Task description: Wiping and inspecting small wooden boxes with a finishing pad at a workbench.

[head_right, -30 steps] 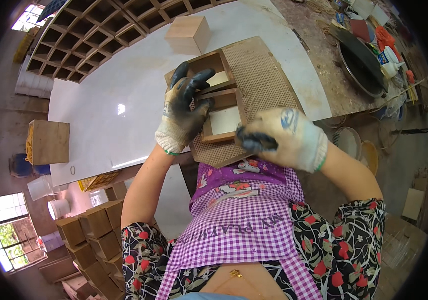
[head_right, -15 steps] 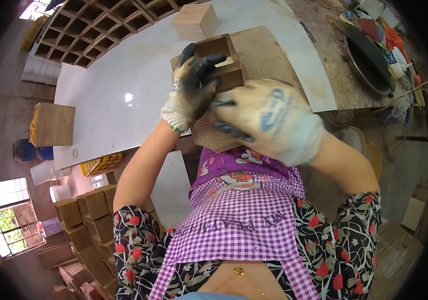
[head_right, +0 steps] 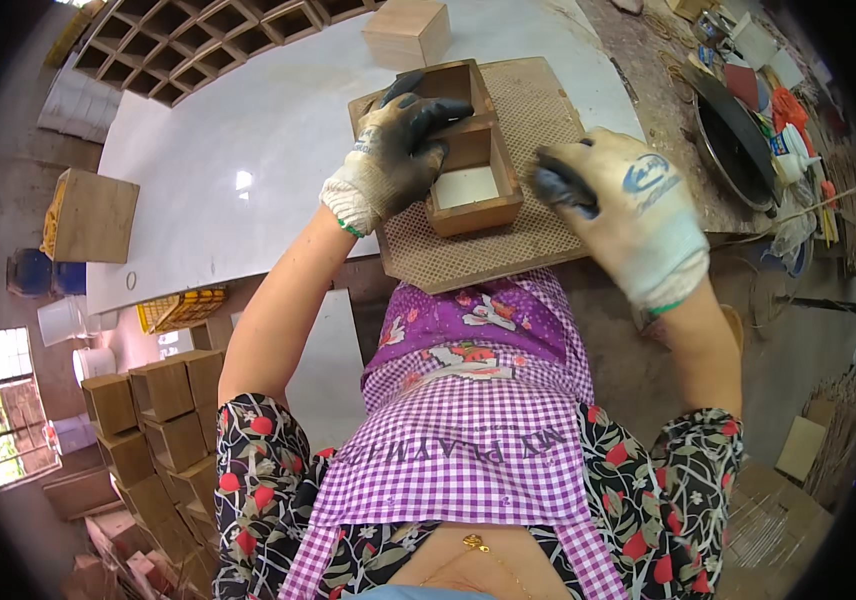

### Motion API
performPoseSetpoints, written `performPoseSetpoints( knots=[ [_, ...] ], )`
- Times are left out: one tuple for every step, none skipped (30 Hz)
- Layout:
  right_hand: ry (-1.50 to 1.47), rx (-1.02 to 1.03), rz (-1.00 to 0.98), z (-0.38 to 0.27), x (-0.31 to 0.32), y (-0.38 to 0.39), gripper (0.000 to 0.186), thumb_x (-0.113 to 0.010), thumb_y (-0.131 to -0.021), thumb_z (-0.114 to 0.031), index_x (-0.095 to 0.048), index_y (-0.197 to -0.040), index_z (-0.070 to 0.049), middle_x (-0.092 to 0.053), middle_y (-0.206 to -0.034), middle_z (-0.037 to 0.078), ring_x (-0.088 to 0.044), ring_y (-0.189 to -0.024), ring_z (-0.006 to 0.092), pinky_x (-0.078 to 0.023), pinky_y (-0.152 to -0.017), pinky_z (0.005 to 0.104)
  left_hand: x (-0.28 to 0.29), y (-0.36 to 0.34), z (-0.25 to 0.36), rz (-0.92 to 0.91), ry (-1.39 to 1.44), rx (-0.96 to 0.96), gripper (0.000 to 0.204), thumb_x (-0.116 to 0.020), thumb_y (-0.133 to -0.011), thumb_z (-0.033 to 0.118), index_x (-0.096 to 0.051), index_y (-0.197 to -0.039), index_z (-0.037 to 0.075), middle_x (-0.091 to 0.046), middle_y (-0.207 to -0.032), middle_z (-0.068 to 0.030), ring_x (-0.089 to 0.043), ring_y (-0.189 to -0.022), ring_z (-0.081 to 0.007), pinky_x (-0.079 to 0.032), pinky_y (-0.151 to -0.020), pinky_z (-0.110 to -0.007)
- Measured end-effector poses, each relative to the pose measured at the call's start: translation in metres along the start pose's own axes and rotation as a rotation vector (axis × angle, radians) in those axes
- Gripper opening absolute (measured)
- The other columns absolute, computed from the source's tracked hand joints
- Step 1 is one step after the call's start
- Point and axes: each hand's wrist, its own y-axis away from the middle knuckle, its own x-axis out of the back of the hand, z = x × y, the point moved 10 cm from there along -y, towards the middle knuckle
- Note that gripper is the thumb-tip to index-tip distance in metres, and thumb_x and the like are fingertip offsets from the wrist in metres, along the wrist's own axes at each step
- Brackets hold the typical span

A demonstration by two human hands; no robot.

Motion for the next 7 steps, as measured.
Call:
performPoseSetpoints(
  knots=[
    [-0.008,0.108,0.091,-0.022,0.006,0.000,0.032,-0.073,-0.076,-0.012,-0.067,-0.107,-0.012,-0.063,-0.092,0.013,-0.063,-0.091,0.0316,-0.051,-0.079,0.0416,-0.001,0.001,0.000,0.001,0.002,0.007,0.040,-0.055,-0.080,0.010,-0.068,-0.117,0.014,-0.066,-0.115,-0.0144,-0.055,-0.116,-0.0343,-0.042,-0.106,-0.042],
    [-0.044,0.153,0.058,-0.045,-0.002,-0.007,0.032,-0.074,-0.075,-0.012,-0.066,-0.106,-0.011,-0.062,-0.090,0.013,-0.063,-0.089,0.0317,-0.051,-0.079,0.0411,-0.001,0.004,-0.001,0.000,0.101,-0.026,0.040,-0.057,-0.080,0.010,-0.068,-0.118,0.013,-0.067,-0.113,-0.0132,-0.057,-0.114,-0.0333,-0.042,-0.106,-0.042],
    [-0.041,0.248,-0.013,-0.072,-0.015,-0.013,0.030,-0.073,-0.075,-0.014,-0.066,-0.104,-0.011,-0.061,-0.088,0.012,-0.063,-0.085,0.0314,-0.052,-0.078,0.0409,0.000,0.007,-0.004,0.003,0.197,-0.055,0.041,-0.058,-0.079,0.010,-0.067,-0.119,0.012,-0.067,-0.112,-0.0120,-0.058,-0.111,-0.0323,-0.042,-0.105,-0.041],
    [-0.030,0.324,-0.050,-0.086,-0.037,-0.017,0.028,-0.073,-0.076,-0.017,-0.065,-0.102,-0.010,-0.058,-0.085,0.011,-0.062,-0.081,0.0311,-0.051,-0.075,0.0420,0.007,0.010,-0.008,0.127,0.092,-0.139,0.037,-0.059,-0.080,0.010,-0.067,-0.117,0.009,-0.068,-0.107,-0.0106,-0.060,-0.107,-0.0283,-0.043,-0.104,-0.039],
    [-0.021,0.235,-0.118,-0.082,-0.051,-0.023,0.028,-0.074,-0.075,-0.017,-0.066,-0.101,-0.009,-0.061,-0.090,0.012,-0.063,-0.086,0.0294,-0.051,-0.078,0.0398,0.021,0.020,-0.001,0.206,0.007,-0.242,0.031,-0.062,-0.079,0.012,-0.068,-0.109,0.009,-0.069,-0.104,-0.0106,-0.061,-0.105,-0.0247,-0.045,-0.101,-0.039],
    [-0.009,0.153,-0.188,-0.068,-0.062,-0.022,0.028,-0.074,-0.075,-0.017,-0.066,-0.100,-0.008,-0.064,-0.096,0.014,-0.063,-0.092,0.0278,-0.051,-0.081,0.0375,-0.004,0.018,-0.021,-0.085,0.103,-0.017,0.039,-0.060,-0.085,0.011,-0.061,-0.123,0.005,-0.064,-0.124,-0.0152,-0.056,-0.121,-0.0236,-0.034,-0.115,-0.036],
    [-0.057,0.241,-0.191,-0.091,-0.074,-0.034,0.028,-0.074,-0.075,-0.017,-0.066,-0.100,-0.008,-0.064,-0.096,0.014,-0.063,-0.092,0.0278,-0.051,-0.081,0.0375,0.017,0.041,-0.044,-0.050,0.053,0.063,0.039,-0.060,-0.085,0.011,-0.061,-0.123,0.005,-0.064,-0.124,-0.0152,-0.056,-0.121,-0.0236,-0.034,-0.115,-0.036]
  ],
)
